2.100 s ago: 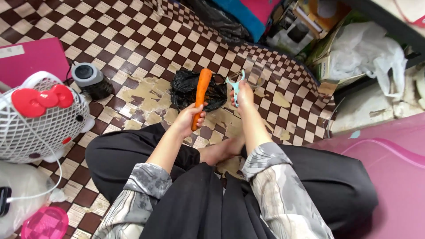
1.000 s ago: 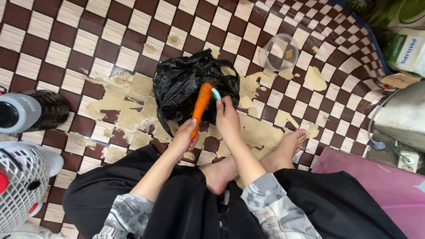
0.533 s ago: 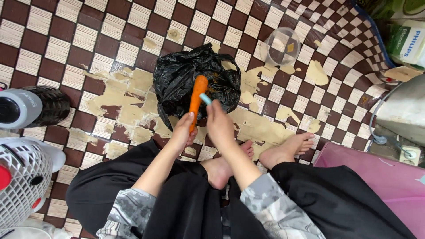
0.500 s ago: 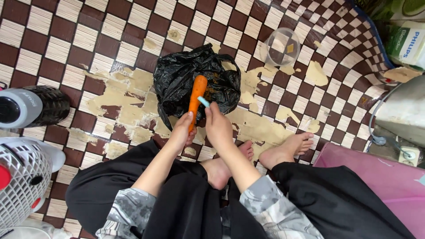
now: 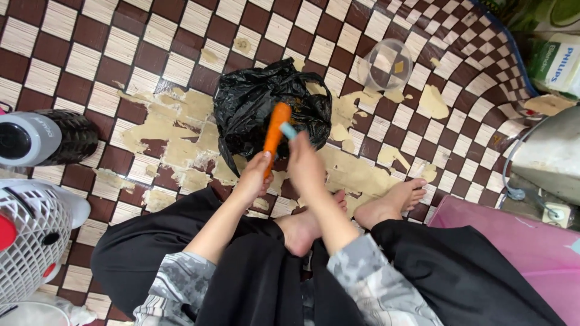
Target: A person sitting on the floor uses a manual peeler to remove the skin from a carrot over a black plastic bag.
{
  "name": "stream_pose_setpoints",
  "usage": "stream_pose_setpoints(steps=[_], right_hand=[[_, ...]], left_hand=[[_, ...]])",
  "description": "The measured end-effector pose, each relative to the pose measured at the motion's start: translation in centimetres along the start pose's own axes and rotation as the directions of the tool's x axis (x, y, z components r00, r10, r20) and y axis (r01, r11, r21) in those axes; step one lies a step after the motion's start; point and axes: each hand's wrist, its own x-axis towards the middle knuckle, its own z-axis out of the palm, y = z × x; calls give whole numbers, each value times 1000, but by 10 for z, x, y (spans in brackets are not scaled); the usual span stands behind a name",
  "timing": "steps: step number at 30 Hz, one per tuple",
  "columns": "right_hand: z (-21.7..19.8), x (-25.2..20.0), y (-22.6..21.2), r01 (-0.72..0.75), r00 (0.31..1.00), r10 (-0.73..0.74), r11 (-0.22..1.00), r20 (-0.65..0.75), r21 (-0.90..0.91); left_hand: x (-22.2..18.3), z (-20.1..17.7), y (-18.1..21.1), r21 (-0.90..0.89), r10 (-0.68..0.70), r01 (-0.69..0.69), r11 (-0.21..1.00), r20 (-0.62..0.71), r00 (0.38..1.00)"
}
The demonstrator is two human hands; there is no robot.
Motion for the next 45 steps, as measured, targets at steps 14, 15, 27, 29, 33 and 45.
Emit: stream_pose_setpoints(steps=[14, 15, 27, 29, 33, 45], right_hand=[[-3, 32, 28, 66, 995, -76, 986, -60, -150], [-6, 47, 32, 82, 988, -105, 979, -116, -186], [5, 41, 37, 129, 970, -189, 932, -153, -338], [6, 27, 27, 120, 979, -168, 932, -114, -343], [25, -7, 29, 251, 952, -299, 883, -62, -398], [34, 4, 40, 253, 937, -331, 859, -107, -445]], left_hand=[[-2, 8, -9, 261, 136, -133, 956, 6, 991], [-3, 11, -7, 282, 163, -165, 945, 30, 986], [-25, 11, 20, 575, 307, -208, 792, -80, 948], [-31, 11, 23, 510, 281, -188, 839, -112, 953], [-4, -4, -1, 483, 272, -177, 858, -134, 953], [3, 1, -4, 429, 310, -247, 869, -82, 947]])
